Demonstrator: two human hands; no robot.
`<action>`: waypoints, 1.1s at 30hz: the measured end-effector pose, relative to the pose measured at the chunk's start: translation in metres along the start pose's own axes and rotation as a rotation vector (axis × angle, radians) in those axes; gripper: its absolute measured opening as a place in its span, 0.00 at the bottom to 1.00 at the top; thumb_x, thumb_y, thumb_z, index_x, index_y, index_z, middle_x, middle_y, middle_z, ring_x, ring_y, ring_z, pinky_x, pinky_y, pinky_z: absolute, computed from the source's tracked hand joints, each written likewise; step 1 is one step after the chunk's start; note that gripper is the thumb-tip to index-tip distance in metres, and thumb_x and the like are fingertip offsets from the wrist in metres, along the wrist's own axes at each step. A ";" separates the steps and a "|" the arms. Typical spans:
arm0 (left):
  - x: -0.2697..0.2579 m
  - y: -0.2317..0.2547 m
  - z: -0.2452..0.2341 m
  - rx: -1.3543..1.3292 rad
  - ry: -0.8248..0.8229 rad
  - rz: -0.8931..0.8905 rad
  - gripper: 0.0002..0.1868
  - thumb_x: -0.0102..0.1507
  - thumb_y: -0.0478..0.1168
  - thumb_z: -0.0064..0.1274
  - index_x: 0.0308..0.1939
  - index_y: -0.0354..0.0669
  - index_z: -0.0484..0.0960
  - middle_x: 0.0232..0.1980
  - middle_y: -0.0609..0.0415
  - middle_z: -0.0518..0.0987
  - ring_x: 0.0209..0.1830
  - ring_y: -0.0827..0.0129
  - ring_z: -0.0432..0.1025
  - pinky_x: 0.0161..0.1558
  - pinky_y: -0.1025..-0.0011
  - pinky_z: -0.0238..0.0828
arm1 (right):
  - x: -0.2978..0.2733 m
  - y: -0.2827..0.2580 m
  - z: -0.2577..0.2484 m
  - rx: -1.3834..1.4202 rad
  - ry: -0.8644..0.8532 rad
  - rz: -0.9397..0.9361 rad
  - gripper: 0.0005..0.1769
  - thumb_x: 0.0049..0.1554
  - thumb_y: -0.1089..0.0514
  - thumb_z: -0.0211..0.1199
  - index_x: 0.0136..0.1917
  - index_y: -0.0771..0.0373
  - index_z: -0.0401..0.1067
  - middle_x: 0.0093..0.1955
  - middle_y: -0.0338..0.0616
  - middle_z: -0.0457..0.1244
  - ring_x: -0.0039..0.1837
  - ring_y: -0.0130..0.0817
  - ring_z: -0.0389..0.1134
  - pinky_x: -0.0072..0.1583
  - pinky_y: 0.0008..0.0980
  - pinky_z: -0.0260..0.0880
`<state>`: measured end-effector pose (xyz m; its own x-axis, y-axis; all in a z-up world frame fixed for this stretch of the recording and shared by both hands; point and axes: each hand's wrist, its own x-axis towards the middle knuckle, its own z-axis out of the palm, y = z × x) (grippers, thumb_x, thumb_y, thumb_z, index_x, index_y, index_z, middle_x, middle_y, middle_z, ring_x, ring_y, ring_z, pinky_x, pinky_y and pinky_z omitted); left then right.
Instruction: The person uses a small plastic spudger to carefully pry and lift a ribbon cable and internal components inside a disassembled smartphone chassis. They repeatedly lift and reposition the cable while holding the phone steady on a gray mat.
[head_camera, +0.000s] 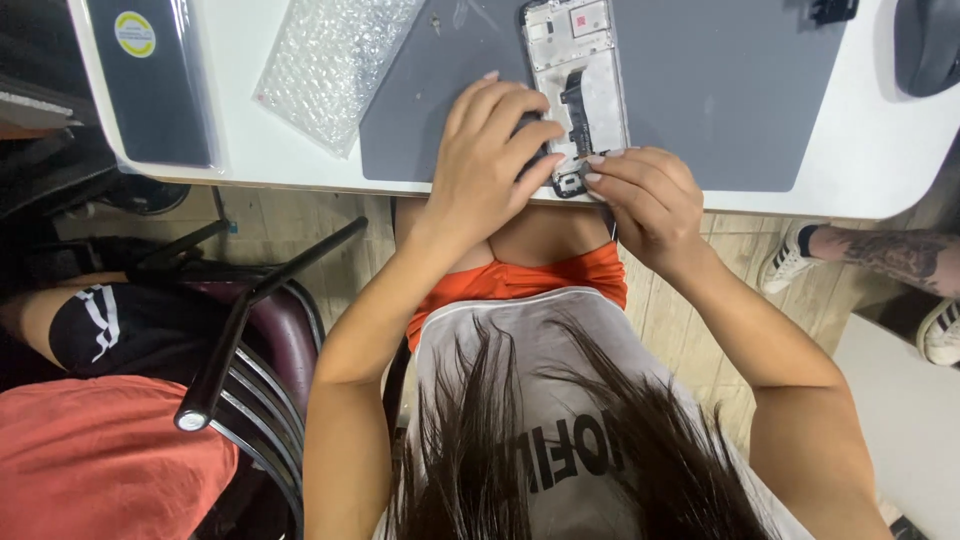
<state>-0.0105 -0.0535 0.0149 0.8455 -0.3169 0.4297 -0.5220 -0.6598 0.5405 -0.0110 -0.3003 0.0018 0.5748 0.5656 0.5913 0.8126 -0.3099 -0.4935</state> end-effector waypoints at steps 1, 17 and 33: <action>0.003 0.006 0.000 -0.001 -0.004 0.001 0.07 0.69 0.41 0.64 0.46 0.44 0.82 0.53 0.50 0.77 0.57 0.53 0.71 0.70 0.47 0.62 | -0.001 -0.002 0.001 0.000 0.002 0.004 0.10 0.70 0.69 0.55 0.54 0.72 0.78 0.57 0.58 0.71 0.55 0.52 0.73 0.60 0.50 0.76; 0.024 0.026 0.021 0.338 -0.106 -0.132 0.05 0.58 0.27 0.53 0.32 0.40 0.80 0.42 0.51 0.73 0.45 0.54 0.65 0.44 0.60 0.60 | 0.000 -0.002 0.007 -0.002 0.036 0.060 0.08 0.70 0.68 0.58 0.51 0.68 0.78 0.58 0.55 0.72 0.59 0.55 0.74 0.62 0.50 0.72; 0.013 0.033 0.018 0.200 0.014 -0.182 0.03 0.68 0.30 0.52 0.39 0.42 0.79 0.47 0.54 0.76 0.52 0.56 0.67 0.53 0.59 0.58 | 0.001 -0.001 0.005 -0.009 0.013 0.072 0.09 0.70 0.67 0.59 0.51 0.67 0.80 0.58 0.52 0.73 0.58 0.52 0.75 0.61 0.49 0.73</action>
<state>-0.0147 -0.0919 0.0252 0.9209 -0.1722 0.3496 -0.3279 -0.8271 0.4565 -0.0117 -0.2961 -0.0005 0.6332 0.5312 0.5630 0.7698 -0.3561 -0.5298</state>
